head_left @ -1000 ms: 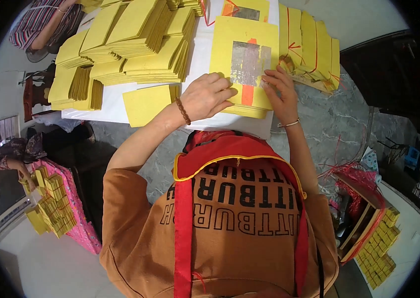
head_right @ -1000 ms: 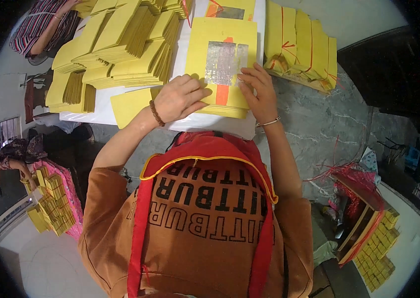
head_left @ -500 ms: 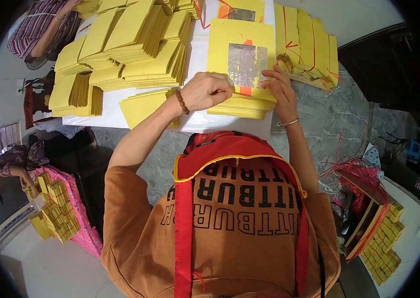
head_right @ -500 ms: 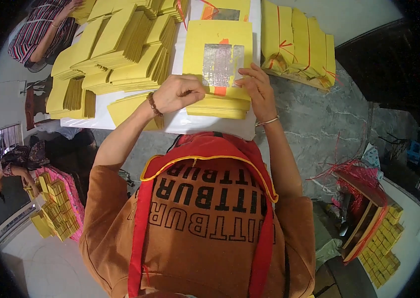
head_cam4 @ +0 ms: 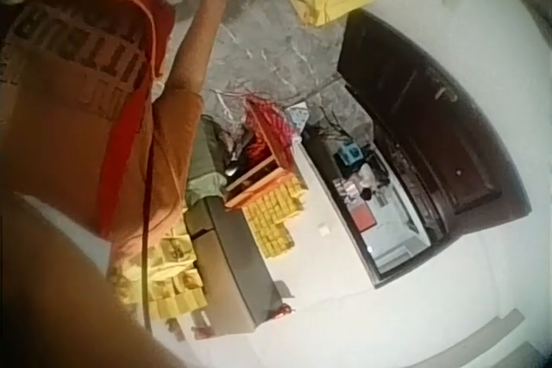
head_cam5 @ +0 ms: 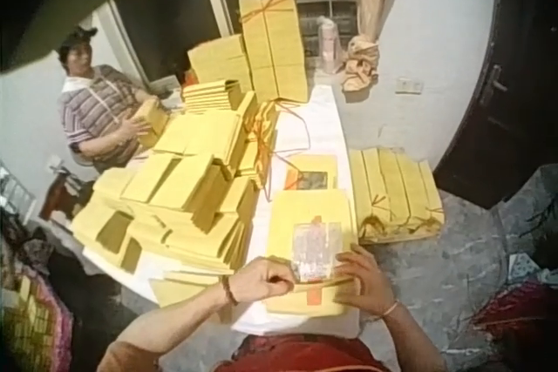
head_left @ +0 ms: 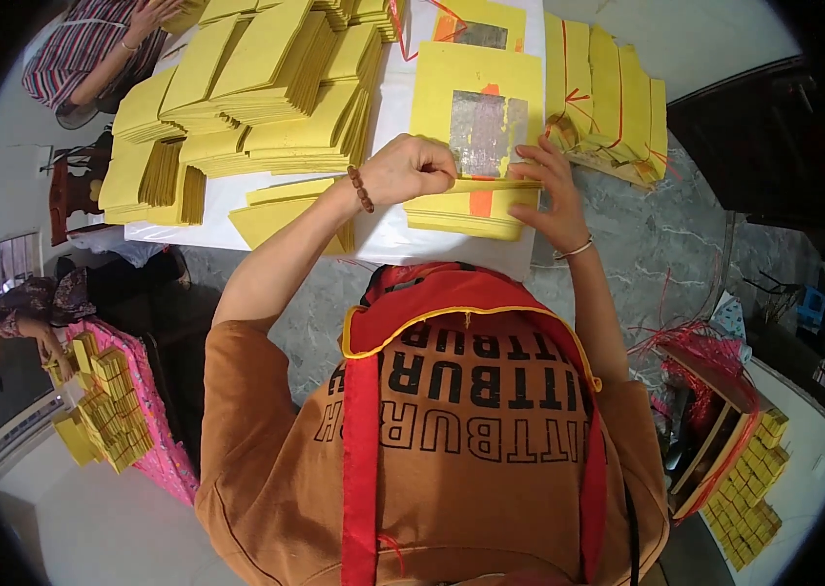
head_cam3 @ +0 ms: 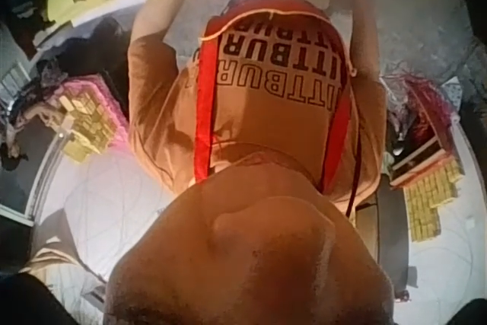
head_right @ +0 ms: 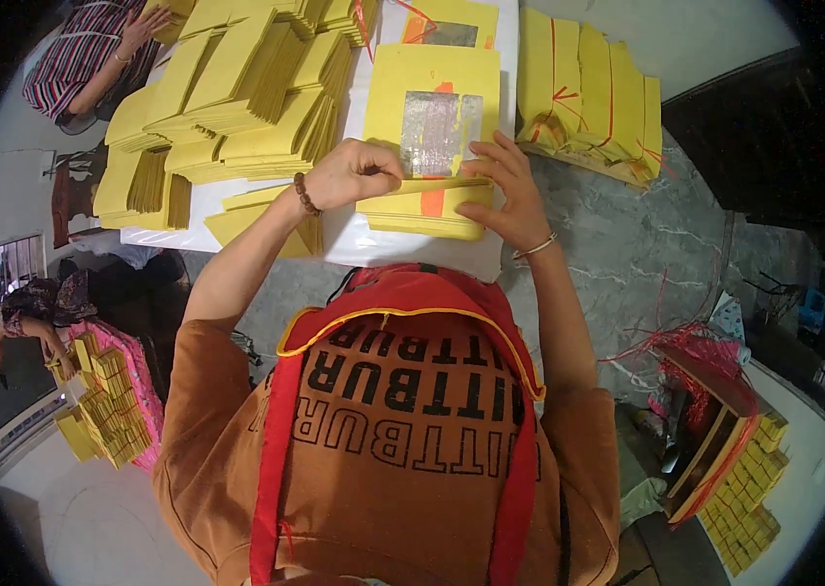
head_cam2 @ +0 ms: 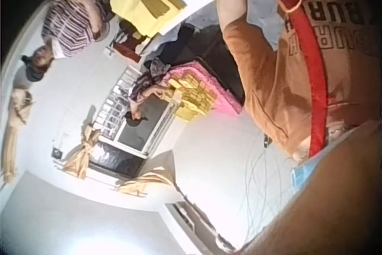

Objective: Arranging and stacking yellow paper sheets with foil centers on a table.

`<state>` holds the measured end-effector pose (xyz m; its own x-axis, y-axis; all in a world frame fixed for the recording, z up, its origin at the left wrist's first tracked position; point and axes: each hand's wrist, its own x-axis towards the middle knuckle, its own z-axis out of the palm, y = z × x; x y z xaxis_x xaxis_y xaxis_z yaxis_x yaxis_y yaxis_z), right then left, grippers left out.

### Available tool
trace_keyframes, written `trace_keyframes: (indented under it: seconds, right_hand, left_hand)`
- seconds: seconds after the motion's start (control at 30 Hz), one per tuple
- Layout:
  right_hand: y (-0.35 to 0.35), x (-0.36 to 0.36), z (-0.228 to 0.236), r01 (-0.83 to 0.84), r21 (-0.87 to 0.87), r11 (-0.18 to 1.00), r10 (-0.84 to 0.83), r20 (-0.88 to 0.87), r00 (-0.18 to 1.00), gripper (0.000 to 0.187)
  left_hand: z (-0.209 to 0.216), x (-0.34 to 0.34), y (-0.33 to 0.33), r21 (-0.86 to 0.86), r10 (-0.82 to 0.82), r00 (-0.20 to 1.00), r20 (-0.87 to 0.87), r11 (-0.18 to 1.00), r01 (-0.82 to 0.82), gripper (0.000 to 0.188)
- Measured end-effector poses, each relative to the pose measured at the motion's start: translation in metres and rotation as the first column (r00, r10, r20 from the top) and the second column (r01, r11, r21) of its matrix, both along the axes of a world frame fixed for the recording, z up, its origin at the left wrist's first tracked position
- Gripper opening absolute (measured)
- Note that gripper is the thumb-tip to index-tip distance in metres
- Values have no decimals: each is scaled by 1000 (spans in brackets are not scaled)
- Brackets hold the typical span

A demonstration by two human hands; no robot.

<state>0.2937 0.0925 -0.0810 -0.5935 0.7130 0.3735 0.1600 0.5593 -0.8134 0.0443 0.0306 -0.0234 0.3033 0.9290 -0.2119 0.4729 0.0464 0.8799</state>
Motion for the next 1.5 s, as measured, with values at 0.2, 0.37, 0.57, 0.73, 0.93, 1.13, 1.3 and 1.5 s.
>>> trace_keyframes:
  seconds: [0.2, 0.37, 0.57, 0.73, 0.93, 1.13, 1.3, 1.5]
  right_hand:
    - [2, -3, -14, 67, 0, 998, -67, -2, 998, 20]
    - [2, 2, -5, 68, -110, 992, -77, -87, 993, 19]
    - [-14, 14, 42, -75, 354, 932, 5, 194, 981, 20]
    - [-19, 10, 24, 13, -186, 982, 28, 213, 977, 20]
    - [-8, -21, 25, 127, -582, 803, -265, -158, 951, 44]
    - [-5, -28, 33, 294, -496, 817, -320, 33, 947, 58]
    - [7, -30, 18, 313, -487, 815, -338, 39, 940, 50]
    - [9, -36, 6, 325, -501, 802, -399, -43, 916, 41]
  left_hand:
    - [12, -10, -12, 389, -123, 941, -315, 888, 245, 36]
    - [-10, -29, -17, 547, 93, 832, -546, 792, 271, 50]
    - [7, -15, -51, 563, 104, 853, -511, 791, 241, 40]
    - [-4, -12, -45, 455, 216, 897, -385, 890, -19, 24]
    - [-10, -2, -5, 239, 458, 851, -259, 883, -403, 33]
    - [-21, -7, 10, 136, 459, 840, -288, 888, -439, 34]
    - [-15, -9, 20, 49, 440, 856, -272, 894, -445, 34]
    - [-8, -9, 21, -20, 474, 859, -192, 873, -487, 33]
